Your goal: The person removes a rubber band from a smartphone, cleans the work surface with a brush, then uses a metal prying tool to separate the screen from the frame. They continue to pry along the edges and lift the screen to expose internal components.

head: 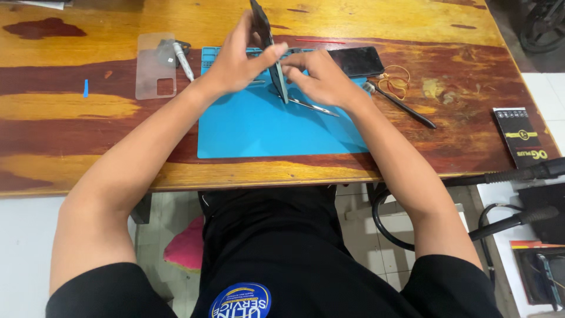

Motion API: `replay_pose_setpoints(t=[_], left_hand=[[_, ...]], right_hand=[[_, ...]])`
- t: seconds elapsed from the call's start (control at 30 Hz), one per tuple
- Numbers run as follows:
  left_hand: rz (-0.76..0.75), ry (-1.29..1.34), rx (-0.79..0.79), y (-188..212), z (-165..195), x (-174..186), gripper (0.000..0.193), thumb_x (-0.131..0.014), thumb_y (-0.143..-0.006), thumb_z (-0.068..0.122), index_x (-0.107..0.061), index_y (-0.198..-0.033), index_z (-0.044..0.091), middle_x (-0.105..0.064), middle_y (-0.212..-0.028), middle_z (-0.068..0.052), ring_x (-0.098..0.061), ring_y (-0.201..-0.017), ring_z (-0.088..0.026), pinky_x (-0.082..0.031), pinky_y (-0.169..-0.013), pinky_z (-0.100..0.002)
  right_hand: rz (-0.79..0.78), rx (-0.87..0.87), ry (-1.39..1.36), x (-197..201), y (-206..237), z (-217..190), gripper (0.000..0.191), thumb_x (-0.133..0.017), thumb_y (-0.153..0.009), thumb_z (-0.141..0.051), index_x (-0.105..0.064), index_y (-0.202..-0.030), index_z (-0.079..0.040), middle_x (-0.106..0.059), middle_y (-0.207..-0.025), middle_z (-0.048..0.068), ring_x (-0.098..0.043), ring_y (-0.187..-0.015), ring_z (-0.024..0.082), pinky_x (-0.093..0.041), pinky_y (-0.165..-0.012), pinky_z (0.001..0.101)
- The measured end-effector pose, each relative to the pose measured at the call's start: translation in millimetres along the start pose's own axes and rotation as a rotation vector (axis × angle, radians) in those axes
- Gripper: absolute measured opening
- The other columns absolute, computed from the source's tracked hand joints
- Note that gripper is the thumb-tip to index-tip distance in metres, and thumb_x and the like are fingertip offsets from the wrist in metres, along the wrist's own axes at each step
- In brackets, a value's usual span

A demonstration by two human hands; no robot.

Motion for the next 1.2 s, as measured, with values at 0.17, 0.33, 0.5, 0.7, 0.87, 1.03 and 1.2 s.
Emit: replay_pose_setpoints(t=[0.17, 0.33, 0.5, 0.7, 0.87, 1.03, 1.2], left_hand=[[0.24, 0.315, 0.482, 7.1, -28.3, 1.4, 0.055, -0.066, -0.094, 0.054, -0.05, -0.121, 0.009, -0.061, -0.097, -0.001, -0.065, -0.084, -0.007, -0.059, -0.069, -0.025], [0.421, 0.515, 0.43, 10.4, -31.0, 2.6, 0.066, -0.048, -0.098, 0.071, -0.051, -0.126, 0.011, -0.055, -0.097, 0.002, -0.053, -0.084, -0.006, -0.047, -0.069, -0.024], [0.61, 0.553, 0.549, 25.9, -52.2, -2.1, 0.058, -0.045, -0.101, 0.067, -0.057, -0.107, 0.01, -0.043, -0.087, 0.002, -0.042, -0.073, -0.01, -0.04, -0.06, -0.03], [0.58, 0.467, 0.256, 19.8, -34.1, 5.3, 0.051, -0.046, -0.112, 0.055, -0.055, -0.099, 0.007, -0.05, -0.092, 0.001, -0.046, -0.084, -0.01, -0.044, -0.077, -0.03], [0.523, 0.326, 0.159, 16.3, -8.3, 3.8, 0.042, -0.051, -0.114, 0.046, -0.054, -0.102, 0.006, -0.047, -0.087, 0.002, -0.042, -0.08, -0.009, -0.04, -0.071, -0.029], [0.493, 0.211, 0.088, 13.5, 13.8, 5.7, 0.036, -0.054, -0.114, 0.04, -0.056, -0.11, 0.005, -0.055, -0.088, 0.002, -0.048, -0.082, -0.008, -0.044, -0.073, -0.028], [0.475, 0.17, 0.087, 12.8, 22.0, 8.6, 0.035, -0.058, -0.114, 0.04, -0.055, -0.108, 0.005, -0.057, -0.088, 0.001, -0.051, -0.08, -0.007, -0.047, -0.071, -0.028]], right_hand=[[0.054, 0.128, 0.028, 0.9, 5.7, -22.7, 0.024, -0.068, -0.101, -0.014, -0.071, -0.117, 0.003, -0.075, -0.088, 0.02, -0.074, -0.077, 0.027, -0.056, -0.076, 0.0365], [0.254, 0.16, -0.031, -1.7, 7.1, -41.6, 0.025, -0.064, -0.105, -0.012, -0.069, -0.125, 0.002, -0.076, -0.094, 0.017, -0.078, -0.082, 0.023, -0.059, -0.076, 0.0333], [0.154, 0.232, -0.119, -22.3, 15.5, -63.5, 0.03, -0.066, -0.103, -0.013, -0.065, -0.128, 0.003, -0.077, -0.1, 0.017, -0.079, -0.092, 0.023, -0.06, -0.082, 0.0331], [0.211, 0.25, -0.093, -20.6, 16.8, -65.3, 0.023, -0.066, -0.103, -0.012, -0.07, -0.12, 0.004, -0.076, -0.1, 0.019, -0.079, -0.092, 0.026, -0.06, -0.079, 0.0325], [0.232, 0.251, -0.05, -16.8, 17.4, -63.1, 0.017, -0.064, -0.103, -0.011, -0.071, -0.102, 0.005, -0.071, -0.085, 0.019, -0.074, -0.074, 0.03, -0.055, -0.066, 0.0348], [0.184, 0.159, -0.026, -17.1, 16.3, -57.7, 0.022, -0.062, -0.104, -0.011, -0.068, -0.09, 0.005, -0.061, -0.074, 0.02, -0.063, -0.061, 0.032, -0.046, -0.057, 0.0387], [0.21, 0.227, -0.071, -14.6, 16.3, -58.4, 0.016, -0.062, -0.102, -0.011, -0.066, -0.106, 0.004, -0.071, -0.084, 0.016, -0.072, -0.074, 0.029, -0.054, -0.066, 0.0355]])
Point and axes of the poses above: each hand's wrist, its own y-axis away from the middle knuckle, its own x-axis out of the back of the hand, z = x × y, the point moved 7 cm from there along -y, towards the middle knuckle
